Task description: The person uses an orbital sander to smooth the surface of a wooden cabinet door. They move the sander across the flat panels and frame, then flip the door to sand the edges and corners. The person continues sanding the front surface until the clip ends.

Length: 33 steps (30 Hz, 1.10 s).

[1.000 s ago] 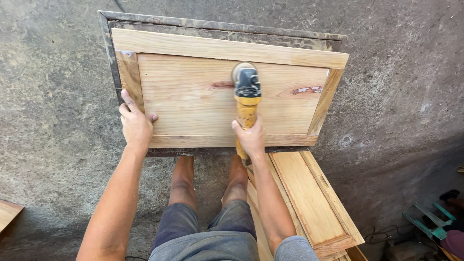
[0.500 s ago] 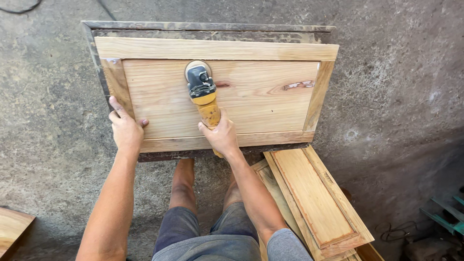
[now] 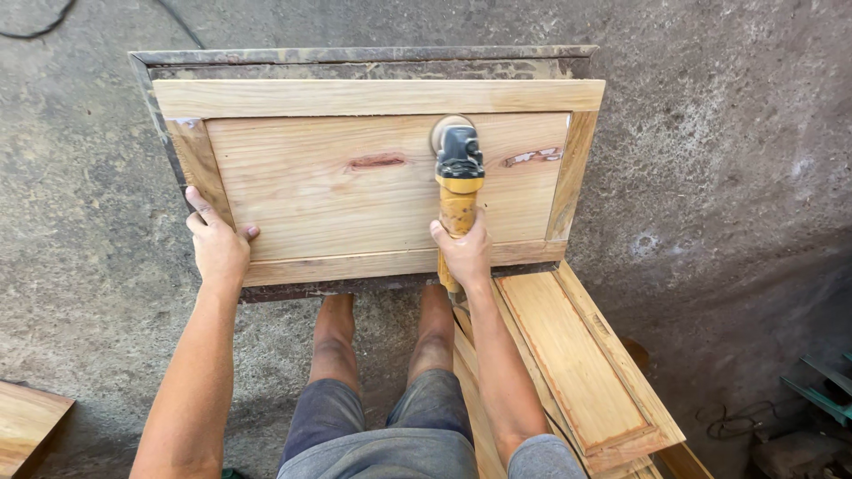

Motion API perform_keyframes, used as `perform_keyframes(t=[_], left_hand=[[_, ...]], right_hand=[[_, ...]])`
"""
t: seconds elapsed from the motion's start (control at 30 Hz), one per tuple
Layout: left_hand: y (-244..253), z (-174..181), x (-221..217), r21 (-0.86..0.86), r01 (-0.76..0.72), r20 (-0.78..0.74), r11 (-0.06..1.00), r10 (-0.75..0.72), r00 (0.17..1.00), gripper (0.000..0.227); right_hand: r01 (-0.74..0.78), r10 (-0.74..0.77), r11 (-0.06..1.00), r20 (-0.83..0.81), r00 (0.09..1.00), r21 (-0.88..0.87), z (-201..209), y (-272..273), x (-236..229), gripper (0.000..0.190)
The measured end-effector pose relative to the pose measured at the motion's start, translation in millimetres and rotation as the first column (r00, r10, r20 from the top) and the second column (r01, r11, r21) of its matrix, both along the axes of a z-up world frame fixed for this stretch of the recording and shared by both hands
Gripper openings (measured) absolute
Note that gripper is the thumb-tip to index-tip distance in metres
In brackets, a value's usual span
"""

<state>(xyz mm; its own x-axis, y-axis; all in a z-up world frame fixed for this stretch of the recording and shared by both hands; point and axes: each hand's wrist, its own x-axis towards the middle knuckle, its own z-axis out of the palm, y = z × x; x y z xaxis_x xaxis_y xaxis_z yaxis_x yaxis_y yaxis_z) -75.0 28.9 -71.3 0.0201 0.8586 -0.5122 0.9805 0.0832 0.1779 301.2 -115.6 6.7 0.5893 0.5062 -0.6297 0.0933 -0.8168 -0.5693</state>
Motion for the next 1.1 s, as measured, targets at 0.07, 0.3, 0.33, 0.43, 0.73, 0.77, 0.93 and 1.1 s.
perform_keyframes(t=[0.07, 0.3, 0.33, 0.43, 0.73, 0.77, 0.93, 1.1], left_hand=[[0.1, 1.1, 1.5, -0.008, -0.005, -0.01, 1.0, 0.005, 1.0, 0.127], [4.8, 9.6, 10.9, -0.13, -0.055, -0.142, 0.99, 0.037, 0.989, 0.125], [5.3, 10.1, 11.3, -0.127, -0.056, -0.149, 0.99, 0.037, 0.988, 0.126], [2.3, 13.0, 10.4, -0.101, -0.032, -0.161, 0.994, 0.015, 0.987, 0.128], [6.4, 15.7, 20.9, -0.138, -0.088, -0.228, 0.986, 0.055, 0.972, 0.127], [7.5, 12.5, 22.2, -0.126, -0.079, -0.232, 0.989, 0.048, 0.971, 0.127], [8.3, 0.2, 45.9, -0.056, 0.111, -0.46, 0.992, -0.124, 0.879, 0.128], [-46.9, -5.7, 152.4, -0.093, 0.181, -0.102, 0.979, -0.191, 0.976, 0.143]], right_hand=[[-0.005, 0.004, 1.0, -0.023, 1.0, -0.027, 2.5, 3.1, -3.5, 0.062], [-0.166, 0.181, 0.979, -0.13, 0.975, 0.121, 0.9, 17.4, -25.8, 0.061], [-0.16, 0.174, 0.981, -0.134, 0.976, 0.108, -0.2, 16.2, -21.0, 0.061], [-0.132, 0.14, 0.989, -0.142, 0.98, 0.068, -1.7, 2.4, 2.8, 0.061], [-0.046, 0.047, 0.999, -0.036, 0.998, 0.021, -8.0, -40.2, 85.9, 0.062], [-0.054, 0.054, 0.998, -0.005, 0.999, 0.017, -9.0, -44.0, 91.8, 0.064], [-0.03, 0.03, 0.999, 0.007, 1.0, 0.021, -9.5, -47.7, 87.8, 0.068], [-0.104, 0.117, 0.986, -0.096, 0.989, 0.131, -10.4, -38.8, 70.8, 0.067]])
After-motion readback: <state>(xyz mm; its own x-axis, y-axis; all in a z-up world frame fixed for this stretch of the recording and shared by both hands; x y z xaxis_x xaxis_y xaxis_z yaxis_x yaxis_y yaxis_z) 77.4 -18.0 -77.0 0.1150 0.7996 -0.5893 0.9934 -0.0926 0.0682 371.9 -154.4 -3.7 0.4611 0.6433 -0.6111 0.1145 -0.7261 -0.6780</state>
